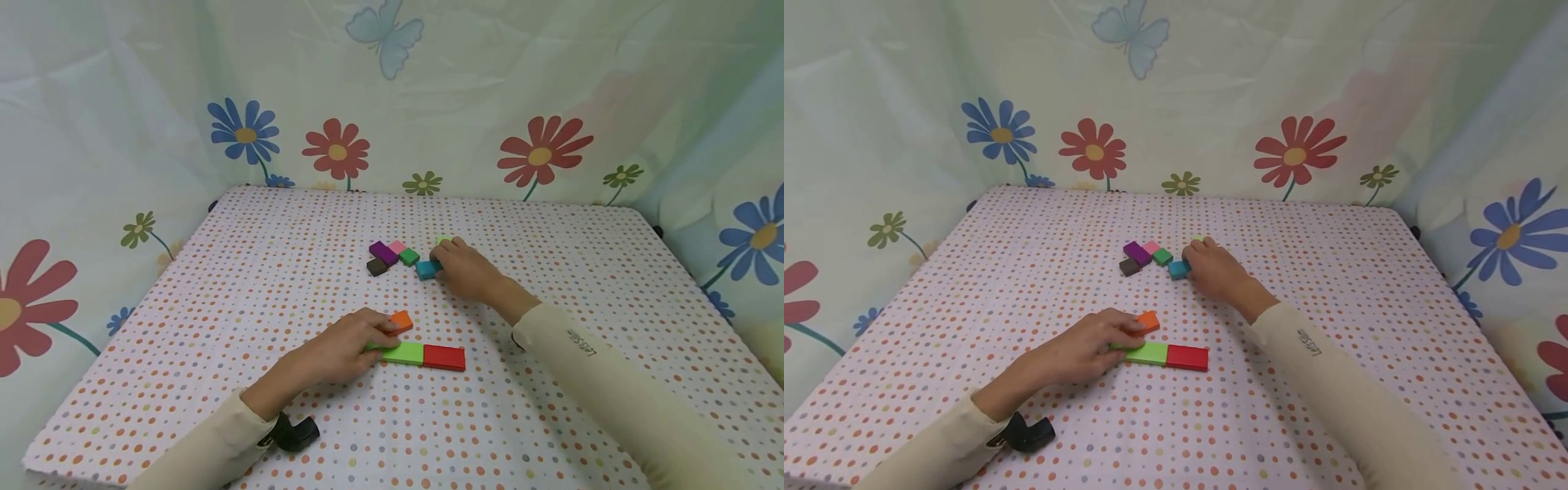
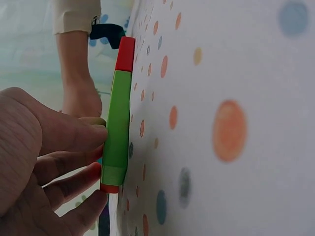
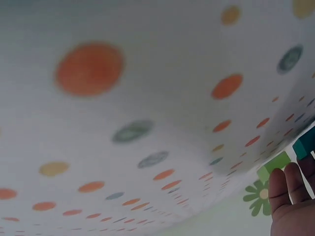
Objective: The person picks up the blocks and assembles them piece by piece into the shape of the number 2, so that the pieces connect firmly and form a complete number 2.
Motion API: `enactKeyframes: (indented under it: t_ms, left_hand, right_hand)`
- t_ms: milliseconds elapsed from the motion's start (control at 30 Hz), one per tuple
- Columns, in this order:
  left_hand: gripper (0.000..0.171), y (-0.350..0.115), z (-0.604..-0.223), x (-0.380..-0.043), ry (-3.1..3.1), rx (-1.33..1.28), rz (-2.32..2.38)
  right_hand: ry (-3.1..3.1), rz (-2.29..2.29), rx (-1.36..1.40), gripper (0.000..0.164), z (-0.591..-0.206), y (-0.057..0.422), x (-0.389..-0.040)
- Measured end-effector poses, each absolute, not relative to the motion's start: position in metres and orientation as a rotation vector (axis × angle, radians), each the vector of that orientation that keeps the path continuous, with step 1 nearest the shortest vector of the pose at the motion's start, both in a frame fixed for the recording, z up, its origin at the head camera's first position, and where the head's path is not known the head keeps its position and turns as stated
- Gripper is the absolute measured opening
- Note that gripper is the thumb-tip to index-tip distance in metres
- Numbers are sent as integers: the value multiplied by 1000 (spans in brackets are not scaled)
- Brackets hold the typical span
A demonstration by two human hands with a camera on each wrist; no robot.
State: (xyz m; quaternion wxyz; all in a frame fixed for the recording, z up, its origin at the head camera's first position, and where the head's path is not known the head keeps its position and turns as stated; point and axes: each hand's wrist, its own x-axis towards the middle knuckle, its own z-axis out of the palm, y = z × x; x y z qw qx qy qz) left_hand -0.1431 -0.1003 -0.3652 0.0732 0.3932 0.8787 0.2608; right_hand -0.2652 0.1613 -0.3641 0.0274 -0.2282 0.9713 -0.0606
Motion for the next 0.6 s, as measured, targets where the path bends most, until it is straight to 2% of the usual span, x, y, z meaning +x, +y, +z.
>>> enactKeyframes:
  t_ms: [600]
  left_hand:
    - [29, -100, -365, -143, 2633, 1184, 795]
  right_hand:
    - [2991, -237, -787, 35, -361, 166, -254]
